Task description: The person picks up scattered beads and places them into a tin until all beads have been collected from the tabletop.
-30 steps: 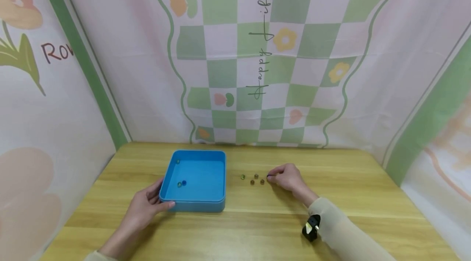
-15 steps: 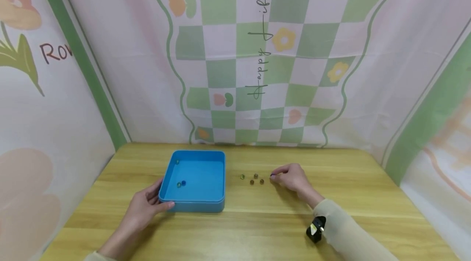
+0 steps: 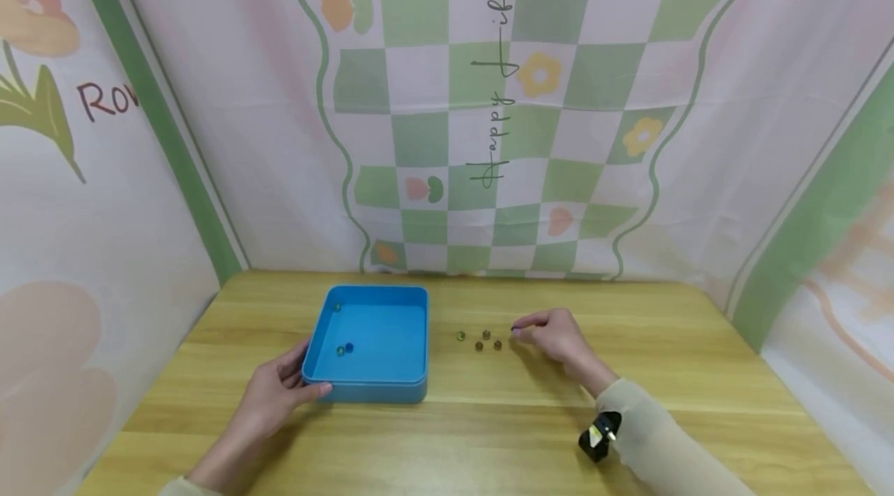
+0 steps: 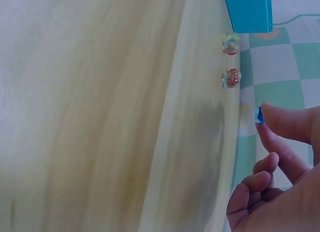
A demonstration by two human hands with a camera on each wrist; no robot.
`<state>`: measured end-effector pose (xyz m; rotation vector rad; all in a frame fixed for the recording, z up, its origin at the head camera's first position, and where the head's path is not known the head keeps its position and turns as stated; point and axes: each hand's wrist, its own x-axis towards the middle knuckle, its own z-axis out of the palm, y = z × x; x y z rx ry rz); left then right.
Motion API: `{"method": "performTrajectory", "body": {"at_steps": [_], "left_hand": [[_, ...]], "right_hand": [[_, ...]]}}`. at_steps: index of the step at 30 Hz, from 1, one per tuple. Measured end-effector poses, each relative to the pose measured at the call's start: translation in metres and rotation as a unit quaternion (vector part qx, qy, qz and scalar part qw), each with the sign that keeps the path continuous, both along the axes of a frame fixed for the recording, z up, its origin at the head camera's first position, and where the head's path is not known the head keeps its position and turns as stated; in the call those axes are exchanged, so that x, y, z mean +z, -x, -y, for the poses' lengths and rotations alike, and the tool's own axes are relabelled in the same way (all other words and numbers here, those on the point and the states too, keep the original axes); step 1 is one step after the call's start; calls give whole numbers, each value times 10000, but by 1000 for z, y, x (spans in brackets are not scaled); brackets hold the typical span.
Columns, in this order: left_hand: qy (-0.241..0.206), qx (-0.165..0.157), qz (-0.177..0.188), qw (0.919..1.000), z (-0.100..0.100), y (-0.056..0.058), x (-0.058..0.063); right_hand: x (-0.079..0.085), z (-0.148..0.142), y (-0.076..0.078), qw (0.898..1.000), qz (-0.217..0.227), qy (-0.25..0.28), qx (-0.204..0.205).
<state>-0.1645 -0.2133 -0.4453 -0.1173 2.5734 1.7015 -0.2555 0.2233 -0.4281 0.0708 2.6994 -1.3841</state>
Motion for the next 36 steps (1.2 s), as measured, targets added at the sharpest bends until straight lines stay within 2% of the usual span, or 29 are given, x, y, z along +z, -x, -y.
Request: {"method": "performTrajectory", "body": {"at_steps": [14,36], "left_hand": [[-3,-8,10,10000,1,1,0],[-16,17,57,10000,0,0,0]], "right_hand": [[14,13,2,9994,-23,359,-15],[41,49,13,9983,-167,525,197]]}}
